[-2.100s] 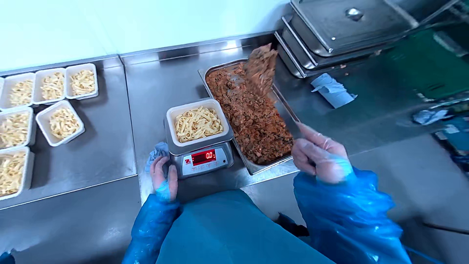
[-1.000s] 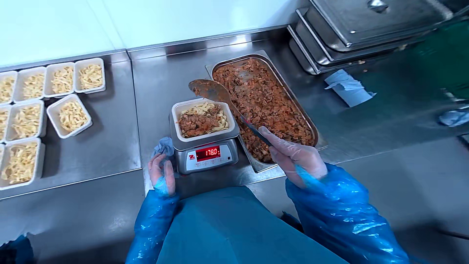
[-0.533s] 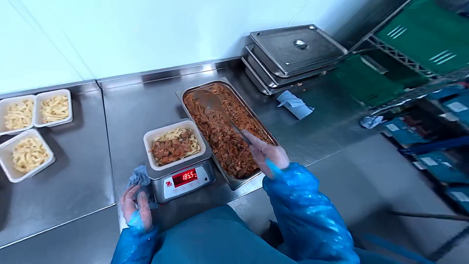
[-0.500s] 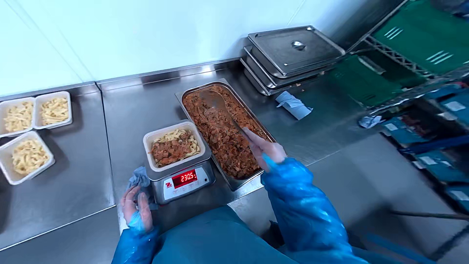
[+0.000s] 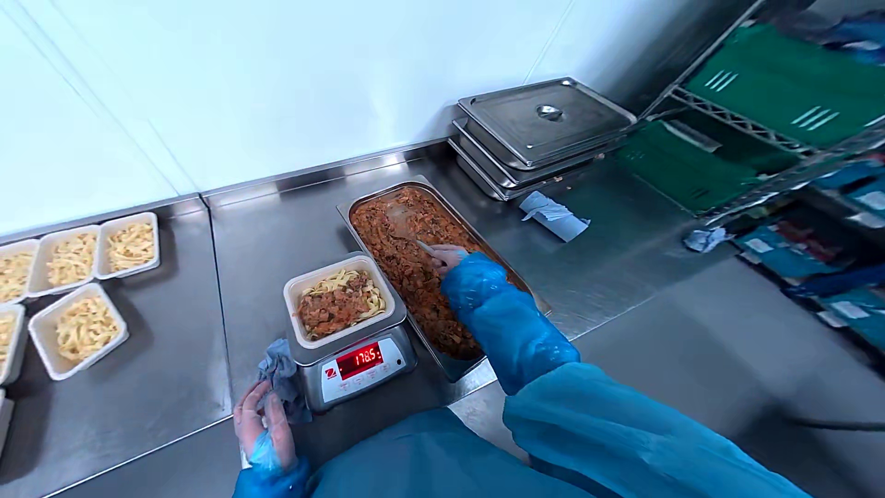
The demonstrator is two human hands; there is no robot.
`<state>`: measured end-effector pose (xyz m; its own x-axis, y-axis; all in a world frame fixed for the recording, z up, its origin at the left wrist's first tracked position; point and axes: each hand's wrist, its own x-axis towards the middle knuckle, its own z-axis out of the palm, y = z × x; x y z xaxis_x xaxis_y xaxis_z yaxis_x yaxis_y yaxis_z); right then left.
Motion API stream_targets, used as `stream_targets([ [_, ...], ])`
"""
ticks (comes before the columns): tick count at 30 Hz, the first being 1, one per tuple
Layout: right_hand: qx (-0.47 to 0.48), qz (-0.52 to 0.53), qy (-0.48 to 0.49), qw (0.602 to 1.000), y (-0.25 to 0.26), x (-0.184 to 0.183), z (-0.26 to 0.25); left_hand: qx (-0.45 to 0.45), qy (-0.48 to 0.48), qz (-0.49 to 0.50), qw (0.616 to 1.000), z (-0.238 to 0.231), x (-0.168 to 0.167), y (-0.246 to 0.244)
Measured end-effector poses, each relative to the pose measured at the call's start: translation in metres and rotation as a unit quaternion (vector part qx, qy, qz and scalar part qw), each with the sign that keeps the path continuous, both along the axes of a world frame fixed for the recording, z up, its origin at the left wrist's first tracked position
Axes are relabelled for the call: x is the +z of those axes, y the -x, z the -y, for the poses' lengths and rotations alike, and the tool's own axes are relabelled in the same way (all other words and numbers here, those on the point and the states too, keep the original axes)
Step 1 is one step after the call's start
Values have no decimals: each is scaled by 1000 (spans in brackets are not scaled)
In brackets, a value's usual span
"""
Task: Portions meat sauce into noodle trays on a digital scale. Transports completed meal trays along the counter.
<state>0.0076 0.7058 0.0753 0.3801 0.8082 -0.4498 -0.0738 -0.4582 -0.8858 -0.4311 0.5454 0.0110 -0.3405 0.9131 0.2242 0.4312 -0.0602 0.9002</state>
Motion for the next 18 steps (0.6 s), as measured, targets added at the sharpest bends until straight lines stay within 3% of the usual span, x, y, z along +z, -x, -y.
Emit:
stream_targets([
  [3,-32,-88,-10,996,-9,0,15,19,-16,-5,1000,9,-12,6],
  [9,-72,-49,-25,996,-6,27,58,11,-3,0,1000,11,-9,5],
  [15,65,0,-132,989,21,92,134,-16,21,4,1000,7,3,-5],
  [18,141,95,-130,977,34,104,164,-25,32,17,999,5,8,-10],
])
